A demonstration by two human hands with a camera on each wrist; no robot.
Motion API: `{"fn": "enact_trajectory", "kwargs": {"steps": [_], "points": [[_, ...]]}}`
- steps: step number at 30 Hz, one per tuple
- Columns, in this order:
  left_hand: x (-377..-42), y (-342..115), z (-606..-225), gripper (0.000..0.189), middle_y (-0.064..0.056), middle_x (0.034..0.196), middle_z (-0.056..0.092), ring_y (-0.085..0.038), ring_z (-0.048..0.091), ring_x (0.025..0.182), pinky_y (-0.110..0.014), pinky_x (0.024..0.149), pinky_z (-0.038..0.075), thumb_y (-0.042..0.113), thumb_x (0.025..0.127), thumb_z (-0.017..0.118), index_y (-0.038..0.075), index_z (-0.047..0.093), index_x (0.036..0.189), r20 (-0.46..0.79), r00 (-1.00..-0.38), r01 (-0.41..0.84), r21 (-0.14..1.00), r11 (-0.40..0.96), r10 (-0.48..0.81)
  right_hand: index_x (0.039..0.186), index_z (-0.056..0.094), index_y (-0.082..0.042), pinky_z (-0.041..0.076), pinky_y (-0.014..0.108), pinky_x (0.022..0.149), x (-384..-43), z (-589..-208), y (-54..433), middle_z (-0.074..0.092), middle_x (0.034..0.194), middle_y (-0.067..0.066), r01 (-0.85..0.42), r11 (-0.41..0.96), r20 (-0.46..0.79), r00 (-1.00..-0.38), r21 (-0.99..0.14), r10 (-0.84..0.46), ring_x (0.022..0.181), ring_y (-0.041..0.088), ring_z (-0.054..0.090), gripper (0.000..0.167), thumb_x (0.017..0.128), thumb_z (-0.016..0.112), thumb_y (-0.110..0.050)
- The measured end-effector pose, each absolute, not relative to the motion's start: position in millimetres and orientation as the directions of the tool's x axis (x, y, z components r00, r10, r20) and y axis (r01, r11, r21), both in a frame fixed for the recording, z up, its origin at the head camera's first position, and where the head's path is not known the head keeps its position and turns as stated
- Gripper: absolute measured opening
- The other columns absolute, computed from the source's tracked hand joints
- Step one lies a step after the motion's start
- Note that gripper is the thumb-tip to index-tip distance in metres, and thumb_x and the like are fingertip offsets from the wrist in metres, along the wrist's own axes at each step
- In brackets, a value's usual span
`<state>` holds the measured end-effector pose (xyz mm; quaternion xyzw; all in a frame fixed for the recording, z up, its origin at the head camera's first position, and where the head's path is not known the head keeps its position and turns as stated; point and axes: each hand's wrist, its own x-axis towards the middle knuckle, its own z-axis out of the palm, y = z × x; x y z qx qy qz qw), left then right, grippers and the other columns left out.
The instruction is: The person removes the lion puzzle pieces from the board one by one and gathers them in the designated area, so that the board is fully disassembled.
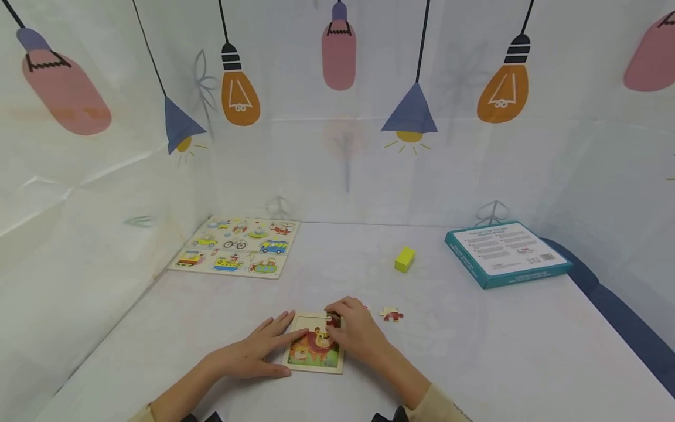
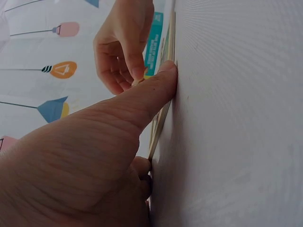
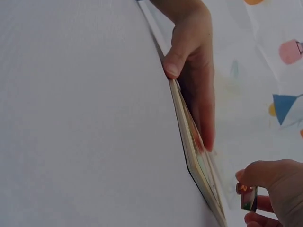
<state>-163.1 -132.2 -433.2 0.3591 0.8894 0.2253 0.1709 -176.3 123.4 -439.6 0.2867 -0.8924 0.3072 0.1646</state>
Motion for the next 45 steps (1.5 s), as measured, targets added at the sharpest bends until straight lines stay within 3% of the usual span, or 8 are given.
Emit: {"fn": "enact_trajectory", "kwargs": {"steps": [11, 21, 29, 38, 45], "points": [[-161.6, -130.2, -441.1, 0.079, -0.016, 0.152, 0.006, -0.031, 0.004, 0.138, -0.052, 0.108, 0.005, 0.059, 0.082, 0.054, 0.023, 0.025, 0.146, -0.130, -0.673, 0.584, 0.511, 0.630, 0.729, 0.100, 0.066, -0.006, 0.051, 0.028, 0.070, -181.0, -433.7, 150.4, 0.058, 0.094, -0.002, -0.574, 0.671, 0.478, -0.804, -0.470, -0.353, 0.084, 0.011, 0.054, 0.031, 0.071, 0.077, -0.006], [-162.3, -131.7, -440.0, 0.082, -0.015, 0.152, 0.004, -0.027, 0.002, 0.139, -0.051, 0.109, 0.003, 0.058, 0.081, 0.055, 0.017, 0.025, 0.146, -0.130, -0.674, 0.583, 0.512, 0.631, 0.727, 0.101, 0.066, -0.006, 0.052, 0.029, 0.070, -179.0, -430.6, 174.7, 0.059, 0.095, -0.002, -0.476, 0.723, 0.417, -0.864, -0.501, -0.281, 0.082, 0.010, 0.053, 0.032, 0.071, 0.078, -0.008], [-162.6, -134.0, -437.6, 0.082, -0.017, 0.152, 0.005, -0.029, 0.004, 0.139, -0.052, 0.108, 0.004, 0.058, 0.082, 0.054, 0.017, 0.025, 0.146, -0.124, -0.680, 0.582, 0.509, 0.634, 0.723, 0.099, 0.066, -0.004, 0.050, 0.022, 0.061, -178.9, -434.7, 196.6, 0.060, 0.093, 0.002, -0.451, 0.730, 0.415, -0.875, -0.514, -0.248, 0.076, 0.012, 0.052, 0.032, 0.070, 0.078, -0.005], [-163.8, -133.0, -436.6, 0.081, -0.014, 0.152, 0.005, -0.027, 0.003, 0.139, -0.050, 0.109, 0.004, 0.057, 0.082, 0.056, 0.017, 0.025, 0.146, -0.116, -0.681, 0.582, 0.514, 0.630, 0.723, 0.103, 0.065, -0.005, 0.052, 0.034, 0.073, -185.1, -433.9, 223.2, 0.060, 0.096, 0.003, -0.354, 0.786, 0.329, -0.922, -0.506, -0.203, 0.085, 0.017, 0.056, 0.033, 0.072, 0.077, -0.009], [-164.1, -131.7, -436.2, 0.082, -0.014, 0.152, 0.005, -0.027, 0.004, 0.139, -0.051, 0.109, 0.003, 0.057, 0.081, 0.056, 0.017, 0.025, 0.146, -0.122, -0.691, 0.571, 0.511, 0.642, 0.712, 0.105, 0.064, -0.005, 0.050, 0.038, 0.075, -189.5, -431.1, 246.8, 0.060, 0.096, 0.002, -0.318, 0.825, 0.240, -0.944, -0.468, -0.228, 0.086, 0.019, 0.054, 0.032, 0.076, 0.074, -0.014]]}}
